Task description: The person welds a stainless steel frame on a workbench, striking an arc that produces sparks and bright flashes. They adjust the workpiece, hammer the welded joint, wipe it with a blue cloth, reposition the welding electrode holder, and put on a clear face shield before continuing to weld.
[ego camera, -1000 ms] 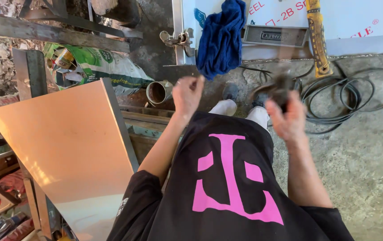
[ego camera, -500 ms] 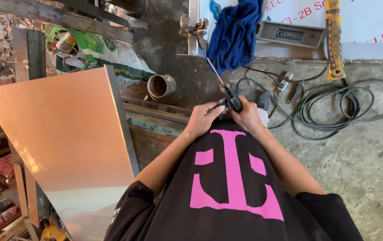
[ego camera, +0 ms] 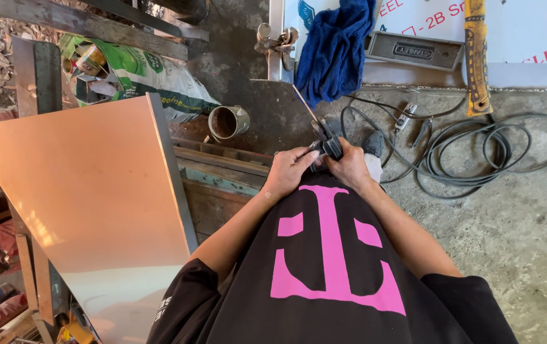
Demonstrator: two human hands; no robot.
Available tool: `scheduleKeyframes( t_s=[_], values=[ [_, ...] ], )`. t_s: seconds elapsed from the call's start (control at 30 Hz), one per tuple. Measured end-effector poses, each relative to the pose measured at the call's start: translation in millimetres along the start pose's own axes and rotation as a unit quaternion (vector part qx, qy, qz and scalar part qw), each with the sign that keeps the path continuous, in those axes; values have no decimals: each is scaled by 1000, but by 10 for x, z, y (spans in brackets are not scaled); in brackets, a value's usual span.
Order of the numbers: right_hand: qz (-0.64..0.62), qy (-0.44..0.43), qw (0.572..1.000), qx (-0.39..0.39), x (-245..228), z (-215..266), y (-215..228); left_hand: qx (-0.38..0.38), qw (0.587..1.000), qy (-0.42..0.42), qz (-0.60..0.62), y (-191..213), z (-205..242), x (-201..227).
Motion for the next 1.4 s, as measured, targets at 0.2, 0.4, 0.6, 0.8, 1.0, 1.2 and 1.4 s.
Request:
scheduleKeyframes(
  t_s=[0.2,0.4,0.6,0.8,1.0,1.2,1.4],
  values=[
    [-6,-9,1000,-2,11,-1,-13,3,1000,6,-1,9,-9,-9],
    [-16,-7,1000,-5,14,-11,-26,5,1000,0,4,18,-3,26],
    [-14,18,1000,-1,-22,-36,-38,5,1000,-6,13,33,-5,26],
    [-12,6,1000,0,-33,-41,-30,10,1000,-9,8,42,-9,44],
    [-13,-7,1000,-7,-28,-45,-39,15,1000,-9,4,51,-4,60],
    [-12,2,1000,-9,-23,-47,-49,18,1000,6,-10,46,3,49],
    [-36,18,999,3,13,-30,-61,15,1000,-4,6,43,11,56]
  ],
)
Point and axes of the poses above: each hand's wrist, its own z-axis away from the middle knuckle, its own y-axis out of the back of the hand, x = y × z, the point moved 10 cm from there along -z, towards the middle knuckle, and after that the axes turned 12 degrees about y, right-handed, at the moved point
